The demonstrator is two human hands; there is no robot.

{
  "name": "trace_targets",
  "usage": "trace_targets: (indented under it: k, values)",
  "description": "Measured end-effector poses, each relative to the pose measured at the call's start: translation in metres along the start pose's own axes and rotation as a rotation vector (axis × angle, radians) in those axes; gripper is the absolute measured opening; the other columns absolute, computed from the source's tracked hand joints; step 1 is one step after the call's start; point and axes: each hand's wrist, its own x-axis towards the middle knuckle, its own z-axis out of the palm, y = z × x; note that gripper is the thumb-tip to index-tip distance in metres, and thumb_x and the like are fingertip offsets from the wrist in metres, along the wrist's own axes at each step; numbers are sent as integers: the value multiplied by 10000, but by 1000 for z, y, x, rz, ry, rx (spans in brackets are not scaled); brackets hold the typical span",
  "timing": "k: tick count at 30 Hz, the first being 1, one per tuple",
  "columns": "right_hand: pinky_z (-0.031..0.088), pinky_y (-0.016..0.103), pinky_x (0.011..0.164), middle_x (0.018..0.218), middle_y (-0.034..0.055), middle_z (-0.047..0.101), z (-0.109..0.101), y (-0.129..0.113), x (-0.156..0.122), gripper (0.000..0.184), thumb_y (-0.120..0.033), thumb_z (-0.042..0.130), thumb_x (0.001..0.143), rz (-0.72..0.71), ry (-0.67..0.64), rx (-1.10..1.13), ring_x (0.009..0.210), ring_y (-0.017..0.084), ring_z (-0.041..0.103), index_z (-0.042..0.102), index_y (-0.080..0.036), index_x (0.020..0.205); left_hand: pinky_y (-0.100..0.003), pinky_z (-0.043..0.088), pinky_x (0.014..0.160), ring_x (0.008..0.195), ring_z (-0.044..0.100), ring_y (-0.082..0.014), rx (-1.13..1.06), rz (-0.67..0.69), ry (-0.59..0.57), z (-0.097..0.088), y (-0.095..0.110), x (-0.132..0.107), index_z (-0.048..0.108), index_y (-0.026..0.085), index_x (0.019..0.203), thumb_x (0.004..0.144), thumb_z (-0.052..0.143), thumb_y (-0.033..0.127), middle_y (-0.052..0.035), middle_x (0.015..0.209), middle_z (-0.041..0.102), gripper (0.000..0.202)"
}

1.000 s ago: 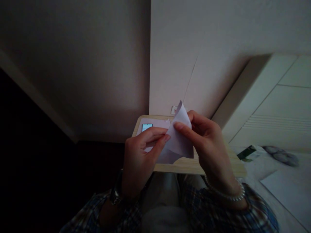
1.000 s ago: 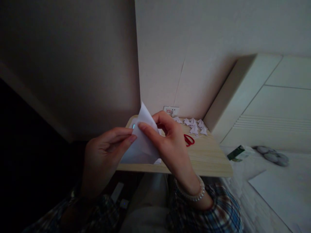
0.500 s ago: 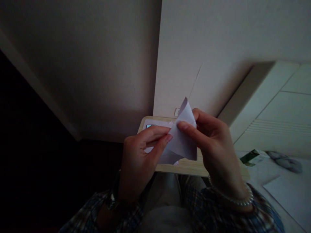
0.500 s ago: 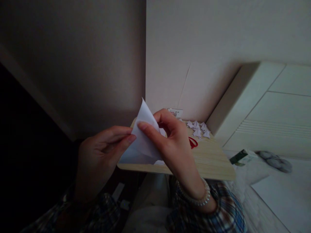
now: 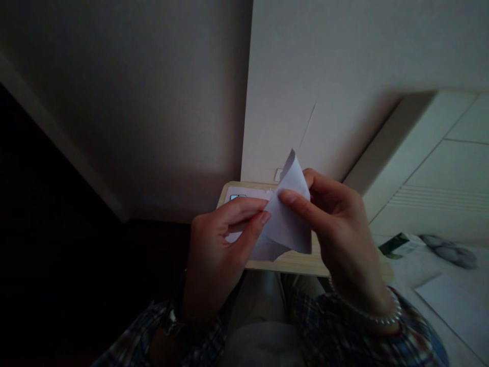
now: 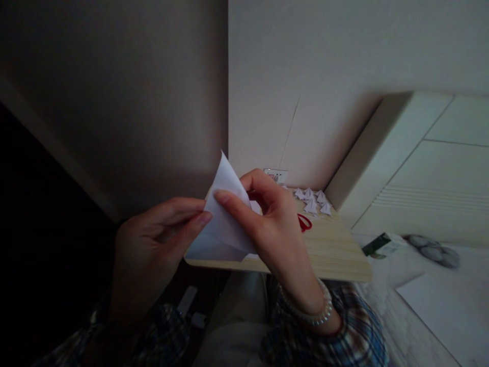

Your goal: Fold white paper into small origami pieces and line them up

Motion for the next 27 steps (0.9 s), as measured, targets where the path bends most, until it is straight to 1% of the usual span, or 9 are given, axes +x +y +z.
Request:
trace_targets:
  k: [6,12,15,19,27]
  values:
    - [357,228,488,639,-21,521,-2,0,0,191,-321,656,784,3,-1,-14,561,100,454,584,-187,668,-83,488,591,643,660,-56,-11,-9,-21,2,1,0,723,265,816,802,644,171,93,763,747,123]
    - [350,223,492,642,-24,518,-2,0,0,184,-308,653,791,7,22,-11,559,90,442,590,-180,675,-97,488,596,645,660,-66,19,-8,-26,1,0,0,720,266,834,815,632,188,86,770,745,119]
    - [357,223,498,633,-25,517,-2,0,1,194,-307,661,780,3,8,-17,566,93,449,579,-180,660,-108,488,581,635,659,-73,26,-8,-26,1,-1,0,720,265,839,818,630,204,81,769,743,110]
    - [365,223,497,636,-23,522,-3,1,2,208,-317,662,774,0,4,-31,565,97,455,567,-183,647,-137,498,568,626,663,-93,51,-11,-33,0,0,0,725,254,847,820,627,218,64,763,744,108]
    - [369,227,483,642,-19,533,-3,0,1,210,-340,654,783,19,5,-25,550,102,458,571,-192,659,-209,556,628,707,703,-152,65,-36,-22,1,-1,-1,726,250,861,821,626,254,29,814,757,108]
